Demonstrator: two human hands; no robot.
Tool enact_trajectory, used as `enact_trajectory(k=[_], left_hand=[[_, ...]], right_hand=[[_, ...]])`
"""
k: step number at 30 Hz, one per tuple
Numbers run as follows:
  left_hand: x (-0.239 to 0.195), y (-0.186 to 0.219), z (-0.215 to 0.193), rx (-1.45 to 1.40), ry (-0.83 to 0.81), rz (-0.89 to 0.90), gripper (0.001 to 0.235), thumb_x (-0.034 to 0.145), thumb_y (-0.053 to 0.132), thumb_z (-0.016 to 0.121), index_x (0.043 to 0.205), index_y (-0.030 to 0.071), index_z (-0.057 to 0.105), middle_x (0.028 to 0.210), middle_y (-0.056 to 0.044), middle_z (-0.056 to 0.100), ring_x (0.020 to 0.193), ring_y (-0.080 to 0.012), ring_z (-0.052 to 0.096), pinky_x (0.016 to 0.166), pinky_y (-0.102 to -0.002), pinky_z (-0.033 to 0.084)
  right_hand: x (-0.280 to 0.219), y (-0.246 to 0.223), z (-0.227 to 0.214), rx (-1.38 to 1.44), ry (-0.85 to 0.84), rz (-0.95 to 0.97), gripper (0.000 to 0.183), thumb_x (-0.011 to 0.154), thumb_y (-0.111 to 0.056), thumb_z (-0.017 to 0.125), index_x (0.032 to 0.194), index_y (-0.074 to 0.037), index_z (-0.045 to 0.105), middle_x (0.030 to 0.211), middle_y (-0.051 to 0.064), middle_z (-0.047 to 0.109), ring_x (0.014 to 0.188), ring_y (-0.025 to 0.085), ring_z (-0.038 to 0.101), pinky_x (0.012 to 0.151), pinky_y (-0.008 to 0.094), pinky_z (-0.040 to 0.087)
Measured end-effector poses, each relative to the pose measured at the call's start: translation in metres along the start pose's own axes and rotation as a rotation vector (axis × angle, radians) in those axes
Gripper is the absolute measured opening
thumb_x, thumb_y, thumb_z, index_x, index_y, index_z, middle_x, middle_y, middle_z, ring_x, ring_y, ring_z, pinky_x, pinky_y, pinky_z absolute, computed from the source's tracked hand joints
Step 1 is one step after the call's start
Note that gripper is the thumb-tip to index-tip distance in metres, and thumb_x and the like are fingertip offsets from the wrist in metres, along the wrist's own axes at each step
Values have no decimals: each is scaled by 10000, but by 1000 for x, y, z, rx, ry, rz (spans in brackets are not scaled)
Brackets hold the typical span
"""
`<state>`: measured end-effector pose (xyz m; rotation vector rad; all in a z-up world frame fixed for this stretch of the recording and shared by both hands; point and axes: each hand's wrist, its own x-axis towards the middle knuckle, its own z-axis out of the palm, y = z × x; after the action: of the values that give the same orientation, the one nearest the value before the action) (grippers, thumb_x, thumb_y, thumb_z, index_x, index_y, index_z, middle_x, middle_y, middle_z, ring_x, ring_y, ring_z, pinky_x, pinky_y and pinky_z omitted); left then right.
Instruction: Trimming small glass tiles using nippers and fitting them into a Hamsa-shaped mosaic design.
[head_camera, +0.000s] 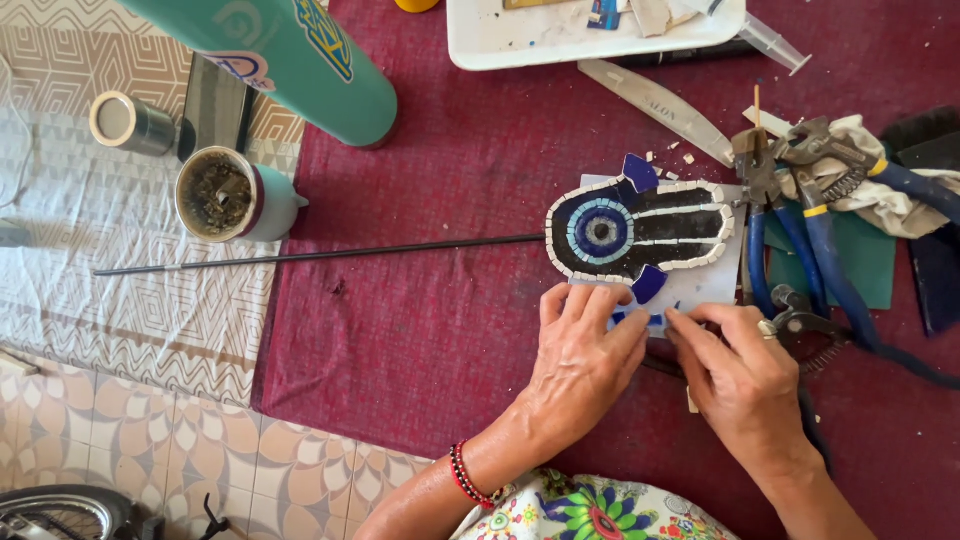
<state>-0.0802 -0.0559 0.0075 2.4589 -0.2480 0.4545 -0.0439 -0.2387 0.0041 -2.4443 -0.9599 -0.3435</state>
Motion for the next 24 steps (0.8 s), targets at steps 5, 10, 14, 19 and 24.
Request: enact_trajectory(k=[5,10,14,19,24], left_hand=[[1,0,3,-9,-15,-6,46,1008,94,620,975,68,637,1133,-127,577,968,-318,545,919,-482,376],[-3,3,11,-23,15,-23,152,1007,109,578,868,64,621,1142,-120,621,1005,-312,580,987,-495,371],[-4,1,11,-33,61,79,133,1030,7,554,902,19,587,1130,-141,619,979,-318,591,972,-492,393],[-5,-2,4,-5,37,141,111,1085,26,515,999,51,581,1127,-106,616,939,-267,586,970,-425,405],[-3,-4,1,-35,5,179,116,1080,35,511,1026,49,613,1050,-75,615,909,-258,581,945,-418,419]], right_hand=[[2,-2,-1,-17,-19,4,178,978,19,737,1152,-3,767,1044,110,651,794,261,597,726,366,547],[-1,-1,3,-35,-36,9,210,993,-34,731,1196,-76,768,1094,91,664,820,258,595,753,376,534],[-5,2,8,-40,-20,35,218,996,-36,743,1205,-93,770,1157,121,657,814,271,588,725,385,533],[-8,4,9,-42,-50,57,216,999,-68,742,1212,-96,768,1193,108,651,795,267,580,647,369,519],[-4,2,7,-42,-25,27,199,1004,-62,716,1197,-90,756,1179,103,657,862,285,613,774,398,540]])
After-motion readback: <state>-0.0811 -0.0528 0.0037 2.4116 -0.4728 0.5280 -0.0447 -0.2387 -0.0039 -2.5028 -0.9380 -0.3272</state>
